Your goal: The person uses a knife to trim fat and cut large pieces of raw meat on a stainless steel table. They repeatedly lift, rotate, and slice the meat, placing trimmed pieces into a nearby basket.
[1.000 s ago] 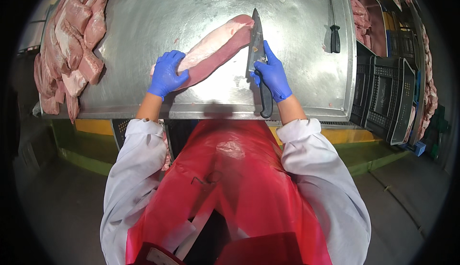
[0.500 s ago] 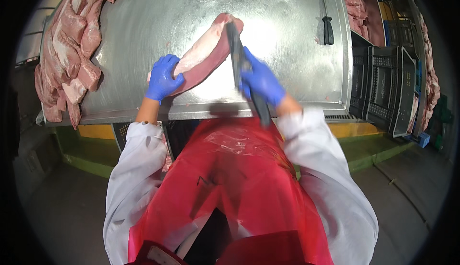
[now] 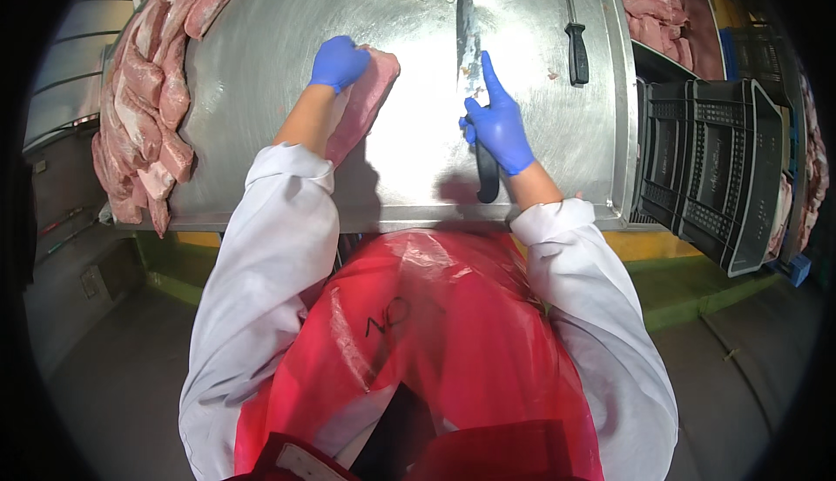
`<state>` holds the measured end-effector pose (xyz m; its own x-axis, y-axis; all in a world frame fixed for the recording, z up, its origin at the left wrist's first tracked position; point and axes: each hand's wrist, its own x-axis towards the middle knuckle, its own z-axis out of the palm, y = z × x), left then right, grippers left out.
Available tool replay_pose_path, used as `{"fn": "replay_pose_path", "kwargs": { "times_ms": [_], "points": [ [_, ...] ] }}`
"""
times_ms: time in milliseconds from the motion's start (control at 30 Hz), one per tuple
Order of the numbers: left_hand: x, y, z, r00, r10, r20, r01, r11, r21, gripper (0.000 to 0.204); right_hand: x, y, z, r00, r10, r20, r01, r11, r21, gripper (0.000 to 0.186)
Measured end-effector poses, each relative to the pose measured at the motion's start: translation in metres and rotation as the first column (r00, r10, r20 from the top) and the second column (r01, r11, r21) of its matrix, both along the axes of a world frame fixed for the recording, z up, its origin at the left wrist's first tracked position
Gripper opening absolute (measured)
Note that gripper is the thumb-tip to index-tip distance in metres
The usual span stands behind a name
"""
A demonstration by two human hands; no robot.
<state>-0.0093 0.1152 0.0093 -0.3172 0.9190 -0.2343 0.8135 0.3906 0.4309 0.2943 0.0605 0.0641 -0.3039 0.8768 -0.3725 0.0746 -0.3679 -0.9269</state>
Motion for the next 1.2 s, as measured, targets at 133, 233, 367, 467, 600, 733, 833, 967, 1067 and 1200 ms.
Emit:
{"fn": "replay_pose_path", "kwargs": {
  "times_ms": [133, 233, 367, 467, 600, 733, 833, 967, 1067, 1200],
  "points": [
    [-0.018, -0.009, 0.005, 0.895, 0.169, 0.413, -0.154, 0.986, -0.069, 0.020, -0.027, 0.016, -0.036, 0.992, 0.104, 0.078, -0.105, 0.994, 0.010, 0.076],
    [-0.007, -0.023, 0.024, 0.750, 0.296, 0.592, -0.272, 0.953, -0.132, 0.014, -0.074, 0.038, -0.043, 0.986, 0.163, -0.034, -0.159, 0.983, 0.087, 0.077],
    [0.003, -0.027, 0.019, 0.700, 0.323, 0.637, -0.375, 0.925, -0.058, 0.014, -0.119, 0.065, -0.053, 0.952, 0.306, 0.008, -0.304, 0.940, 0.156, 0.078],
    [0.011, -0.030, 0.023, 0.674, 0.344, 0.653, -0.419, 0.907, -0.046, 0.013, -0.116, 0.065, -0.041, 0.853, 0.503, 0.139, -0.511, 0.859, 0.028, 0.074],
    [0.025, -0.038, 0.033, 0.669, 0.386, 0.636, -0.457, 0.888, -0.058, 0.014, -0.070, 0.025, -0.005, 0.792, 0.587, 0.166, -0.596, 0.803, 0.004, 0.073],
    [0.030, -0.034, 0.032, 0.659, 0.321, 0.680, -0.461, 0.887, 0.028, 0.016, -0.096, 0.042, -0.013, 0.820, 0.535, 0.203, -0.549, 0.836, 0.014, 0.071],
    [0.029, -0.028, 0.033, 0.733, 0.322, 0.599, -0.435, 0.899, 0.049, 0.018, -0.127, 0.057, -0.058, 0.848, 0.516, 0.123, -0.524, 0.850, 0.048, 0.071],
    [0.021, -0.030, 0.043, 0.830, 0.303, 0.469, -0.373, 0.926, 0.062, 0.018, -0.065, 0.004, -0.014, 0.743, 0.654, 0.142, -0.655, 0.754, -0.042, 0.076],
    [0.013, -0.024, 0.031, 0.827, 0.223, 0.517, -0.311, 0.946, 0.090, 0.018, -0.085, 0.023, -0.037, 0.823, 0.564, 0.075, -0.568, 0.819, 0.078, 0.078],
    [0.006, -0.013, 0.034, 0.877, 0.161, 0.453, -0.226, 0.970, 0.094, 0.022, -0.134, 0.039, -0.079, 0.893, 0.443, 0.075, -0.437, 0.819, 0.372, 0.080]
  ]
}}
